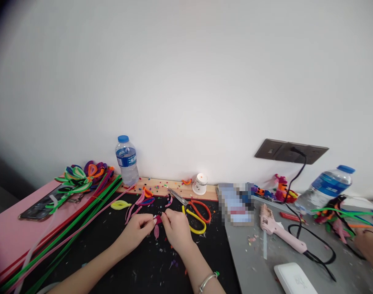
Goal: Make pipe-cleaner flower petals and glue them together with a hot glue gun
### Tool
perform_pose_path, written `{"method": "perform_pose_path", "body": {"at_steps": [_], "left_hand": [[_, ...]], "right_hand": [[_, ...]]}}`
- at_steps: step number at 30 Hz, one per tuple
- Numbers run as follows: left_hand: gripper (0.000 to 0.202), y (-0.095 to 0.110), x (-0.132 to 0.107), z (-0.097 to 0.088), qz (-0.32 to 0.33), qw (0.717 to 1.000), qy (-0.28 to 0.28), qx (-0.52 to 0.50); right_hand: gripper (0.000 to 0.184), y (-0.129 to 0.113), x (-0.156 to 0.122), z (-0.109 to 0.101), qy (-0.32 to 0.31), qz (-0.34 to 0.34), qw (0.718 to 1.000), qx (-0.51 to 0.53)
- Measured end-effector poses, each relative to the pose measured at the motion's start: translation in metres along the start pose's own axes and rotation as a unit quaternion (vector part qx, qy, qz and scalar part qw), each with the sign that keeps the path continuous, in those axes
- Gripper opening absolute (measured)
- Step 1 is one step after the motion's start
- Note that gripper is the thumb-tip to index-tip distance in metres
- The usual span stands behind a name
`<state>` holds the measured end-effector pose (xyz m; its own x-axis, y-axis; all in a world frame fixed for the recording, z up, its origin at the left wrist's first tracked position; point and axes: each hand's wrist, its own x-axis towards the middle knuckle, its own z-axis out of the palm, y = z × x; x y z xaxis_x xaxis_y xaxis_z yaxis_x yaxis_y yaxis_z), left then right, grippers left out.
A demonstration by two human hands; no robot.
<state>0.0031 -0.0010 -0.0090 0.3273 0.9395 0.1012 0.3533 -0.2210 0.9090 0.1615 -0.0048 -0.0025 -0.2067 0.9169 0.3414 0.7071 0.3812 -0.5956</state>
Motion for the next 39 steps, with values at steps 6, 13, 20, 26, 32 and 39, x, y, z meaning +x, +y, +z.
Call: {"method": "perform_pose_path", "body": {"at_steps": [6, 13, 20, 26, 32, 39], "left_hand": [[0.039, 0.003, 0.004, -0.016, 0.008, 0.994, 0.090, 0.055], [0.028, 0.002, 0.003, -0.029, 0.034, 0.977, 0.137, 0.162], [0.011, 0.004, 0.006, -0.045, 0.060, 0.910, 0.213, 0.350], [0.031, 0.001, 0.010, -0.077, -0.028, 0.819, 0.235, 0.522], [0.030, 0.000, 0.002, -0.089, -0.107, 0.777, 0.225, 0.579], [0.025, -0.004, 0.005, -0.094, -0.148, 0.790, 0.187, 0.565]], "right_hand": [[0.036, 0.008, 0.002, -0.001, 0.055, 0.034, 0.998, 0.015], [0.036, 0.007, 0.002, -0.001, 0.071, 0.032, 0.997, 0.027], [0.036, 0.008, 0.001, -0.001, 0.101, 0.035, 0.994, 0.036], [0.035, 0.008, 0.002, -0.001, 0.109, 0.038, 0.992, 0.041], [0.035, 0.006, 0.002, -0.002, 0.106, 0.037, 0.993, 0.042], [0.035, 0.008, 0.002, -0.001, 0.103, 0.042, 0.993, 0.043]]}}
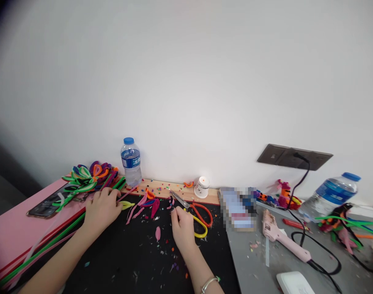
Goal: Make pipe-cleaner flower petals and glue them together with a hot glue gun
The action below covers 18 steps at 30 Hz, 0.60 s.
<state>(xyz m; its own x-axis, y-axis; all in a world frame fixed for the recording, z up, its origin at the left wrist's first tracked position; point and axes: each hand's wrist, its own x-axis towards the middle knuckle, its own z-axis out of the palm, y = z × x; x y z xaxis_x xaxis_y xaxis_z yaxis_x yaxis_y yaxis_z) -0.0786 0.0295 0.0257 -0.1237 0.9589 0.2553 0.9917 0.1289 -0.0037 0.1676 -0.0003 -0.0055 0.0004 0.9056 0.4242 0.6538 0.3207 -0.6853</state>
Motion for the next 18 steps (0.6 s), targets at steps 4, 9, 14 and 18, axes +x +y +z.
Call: {"method": "perform_pose_path", "body": {"at_steps": [4, 9, 14, 18], "left_hand": [[0.023, 0.000, 0.000, 0.001, 0.012, 1.000, -0.010, -0.003], [0.029, -0.005, -0.001, 0.001, 0.025, 0.999, -0.001, -0.021], [0.027, -0.012, 0.006, 0.001, 0.036, 0.996, 0.003, -0.083], [0.024, -0.010, 0.005, -0.004, 0.045, 0.982, 0.034, -0.180]], "right_hand": [[0.035, 0.001, 0.000, 0.000, -0.001, 0.003, 1.000, 0.002], [0.035, 0.003, 0.000, 0.001, -0.004, 0.004, 1.000, 0.007], [0.035, 0.003, 0.001, 0.001, -0.005, 0.011, 1.000, 0.018], [0.035, -0.002, -0.001, -0.002, -0.014, 0.018, 0.999, 0.035]]}}
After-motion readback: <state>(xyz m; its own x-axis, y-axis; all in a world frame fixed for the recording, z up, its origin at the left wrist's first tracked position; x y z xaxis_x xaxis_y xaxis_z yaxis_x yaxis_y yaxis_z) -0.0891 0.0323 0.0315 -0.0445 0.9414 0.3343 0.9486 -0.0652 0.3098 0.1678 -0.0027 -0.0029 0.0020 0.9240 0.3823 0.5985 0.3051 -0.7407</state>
